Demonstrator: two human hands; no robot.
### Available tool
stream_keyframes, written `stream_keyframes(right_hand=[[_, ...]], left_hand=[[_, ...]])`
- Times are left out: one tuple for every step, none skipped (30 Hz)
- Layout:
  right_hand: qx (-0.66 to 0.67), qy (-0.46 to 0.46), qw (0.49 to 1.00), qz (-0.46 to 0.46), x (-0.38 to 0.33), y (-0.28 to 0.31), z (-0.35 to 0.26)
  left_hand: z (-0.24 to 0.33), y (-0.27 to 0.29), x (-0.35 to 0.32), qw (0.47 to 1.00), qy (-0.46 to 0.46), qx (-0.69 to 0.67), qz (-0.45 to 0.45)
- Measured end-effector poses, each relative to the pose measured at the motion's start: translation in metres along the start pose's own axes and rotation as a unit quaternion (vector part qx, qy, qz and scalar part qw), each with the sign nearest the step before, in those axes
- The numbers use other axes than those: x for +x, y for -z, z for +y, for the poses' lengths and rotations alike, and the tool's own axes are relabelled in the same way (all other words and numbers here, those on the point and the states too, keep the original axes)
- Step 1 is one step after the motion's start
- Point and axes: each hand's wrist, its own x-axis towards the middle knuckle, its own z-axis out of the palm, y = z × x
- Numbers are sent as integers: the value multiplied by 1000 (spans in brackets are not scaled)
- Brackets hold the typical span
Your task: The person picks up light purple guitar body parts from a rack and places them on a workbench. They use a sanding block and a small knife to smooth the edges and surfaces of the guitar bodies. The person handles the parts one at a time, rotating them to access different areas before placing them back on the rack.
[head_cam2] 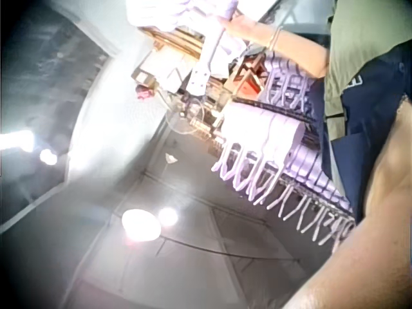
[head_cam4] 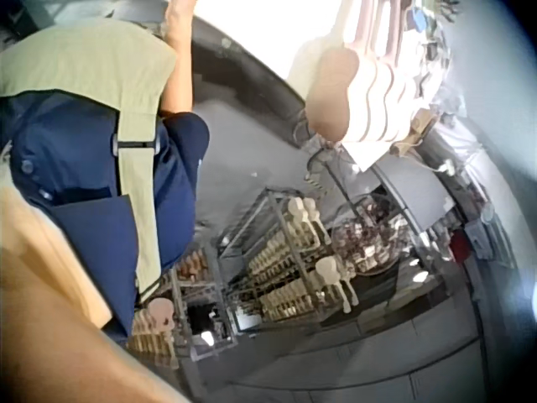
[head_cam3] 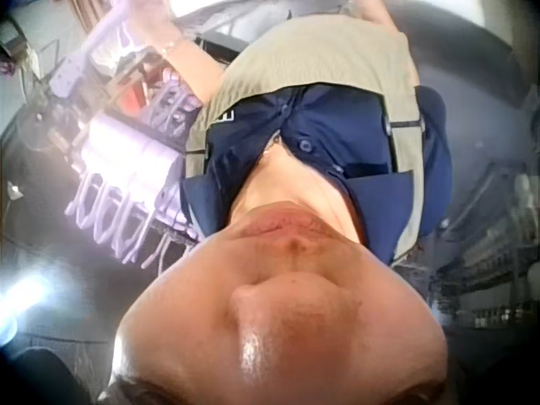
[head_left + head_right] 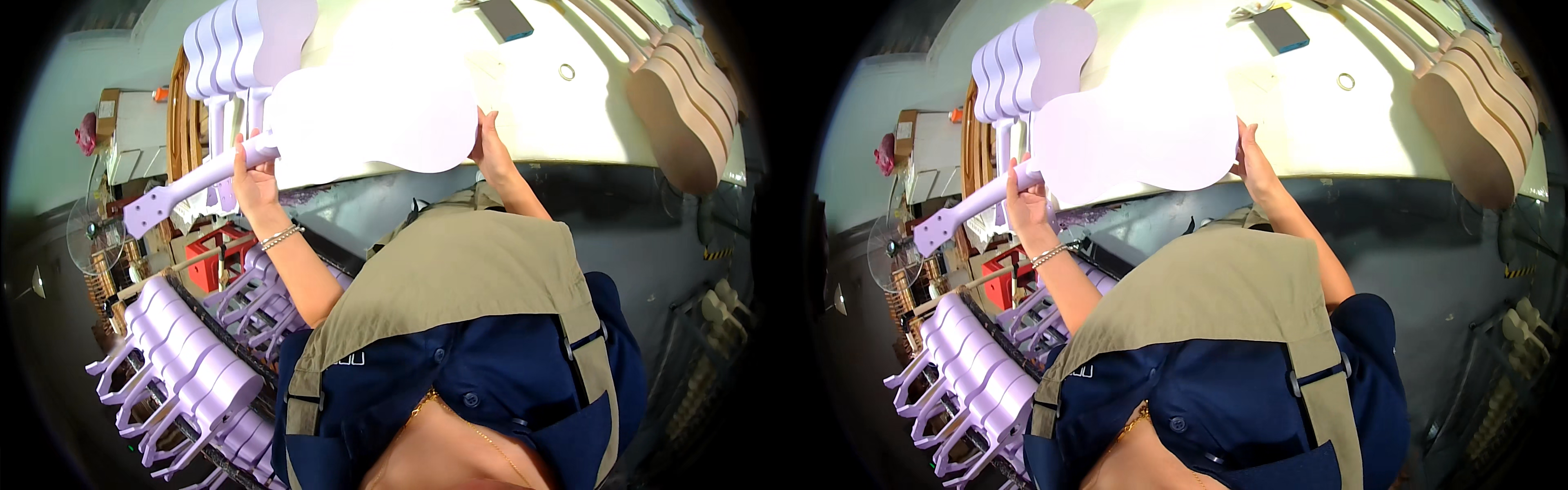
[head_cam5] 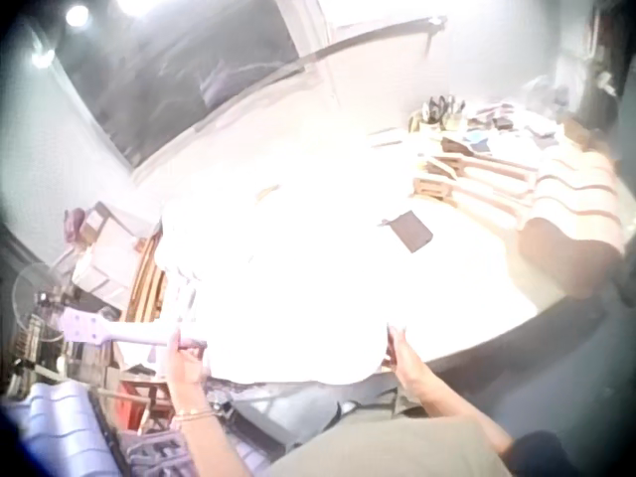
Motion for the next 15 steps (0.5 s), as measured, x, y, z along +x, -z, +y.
stream_keyframes(right_hand=[[6,4,1000,-12,-1,-4,-2],[13,8,1000,-22,0,-6,-2],[8,0,1000,-23,2,-5,-1],[3,-9,1000,-24,2,-4,0],[-7,-10,1000,-22,4,-3,0],[-17,-11,1000,-18,5,-3,0],[-19,-20,999,-24,5,-5,-1],[-22,-29,999,-29,4,-7,-4],[-24,-39,998,-35,3,-9,-7],[-7,-53,998,-31,3,-11,-11],[9,-68,997,-28,2,-13,-14],[26,-83,996,-24,1,-13,-15],[30,-79,996,-10,2,-15,-13],[34,-75,997,4,4,-15,-10],[37,-71,997,18,5,-14,-7]], left_hand=[[-4,9,-3,1000,2,-7,13],[-8,16,-6,1000,5,-14,25],[-11,22,-8,999,7,-21,37],[-13,26,-11,999,8,-25,39],[-13,28,-13,999,8,-28,40],[-13,29,-14,999,9,-32,41],[-11,30,-16,999,0,-24,44],[-10,30,-20,999,-7,-20,48],[-8,28,-24,998,-13,-15,51],[-4,25,-25,998,-22,-11,53],[-1,21,-30,998,-41,7,51],[0,18,-33,998,-45,11,47],[4,16,-36,998,-53,16,43],[7,13,-39,997,-62,21,39],[8,9,-41,997,-66,23,38]])
